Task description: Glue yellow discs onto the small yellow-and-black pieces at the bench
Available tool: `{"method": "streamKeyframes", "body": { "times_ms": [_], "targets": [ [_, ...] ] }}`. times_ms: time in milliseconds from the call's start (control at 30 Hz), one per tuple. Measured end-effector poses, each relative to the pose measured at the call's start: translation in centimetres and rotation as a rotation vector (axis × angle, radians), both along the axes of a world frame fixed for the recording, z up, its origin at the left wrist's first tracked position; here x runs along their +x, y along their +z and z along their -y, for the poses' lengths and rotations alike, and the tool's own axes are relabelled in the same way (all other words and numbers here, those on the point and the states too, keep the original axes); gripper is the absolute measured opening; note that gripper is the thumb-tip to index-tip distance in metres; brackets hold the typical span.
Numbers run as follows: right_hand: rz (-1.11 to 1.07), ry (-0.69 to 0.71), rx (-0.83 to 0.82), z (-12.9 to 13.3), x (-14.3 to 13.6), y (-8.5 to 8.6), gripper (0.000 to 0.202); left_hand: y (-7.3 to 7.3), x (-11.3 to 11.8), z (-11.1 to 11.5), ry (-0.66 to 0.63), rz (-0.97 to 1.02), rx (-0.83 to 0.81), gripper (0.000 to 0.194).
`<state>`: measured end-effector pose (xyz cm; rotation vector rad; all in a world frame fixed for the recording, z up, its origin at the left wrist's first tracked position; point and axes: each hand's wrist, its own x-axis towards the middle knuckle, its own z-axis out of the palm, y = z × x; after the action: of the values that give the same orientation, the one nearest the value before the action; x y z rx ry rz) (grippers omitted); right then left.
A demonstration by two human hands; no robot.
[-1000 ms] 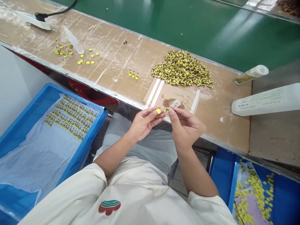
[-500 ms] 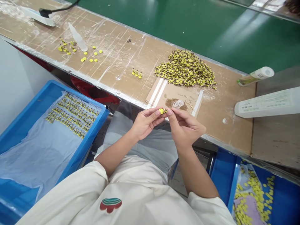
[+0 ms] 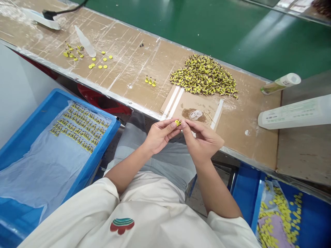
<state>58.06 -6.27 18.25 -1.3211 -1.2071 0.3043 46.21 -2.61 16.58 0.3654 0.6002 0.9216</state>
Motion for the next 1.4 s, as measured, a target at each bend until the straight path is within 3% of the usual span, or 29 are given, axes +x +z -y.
{"method": "streamKeyframes", "body": {
  "times_ms": [467, 867, 1133, 1400],
  "targets": [
    [-0.050, 0.032, -0.030, 0.2, -0.2, 0.2, 0.018, 0.0, -0.2, 0.1, 0.011, -0.022, -0.007, 0.023],
    [-0.083, 0.013, -0.078, -0.3, -0.7, 0.2, 0.014, 0.0, -0.1, 0.7, 0.163, -0.267, 0.168, 0.029],
    [-0.136, -0.005, -0.091, -0.4, -0.6, 0.3, 0.013, 0.9, -0.5, 1.4, 0.176, -0.324, 0.334, 0.032],
    [-0.320, 0.075, -0.186, -0.7, -0.5, 0.6, 0.018, 1.8, -0.9, 1.1, 0.174, -0.361, 0.302, 0.035]
  ]
}}
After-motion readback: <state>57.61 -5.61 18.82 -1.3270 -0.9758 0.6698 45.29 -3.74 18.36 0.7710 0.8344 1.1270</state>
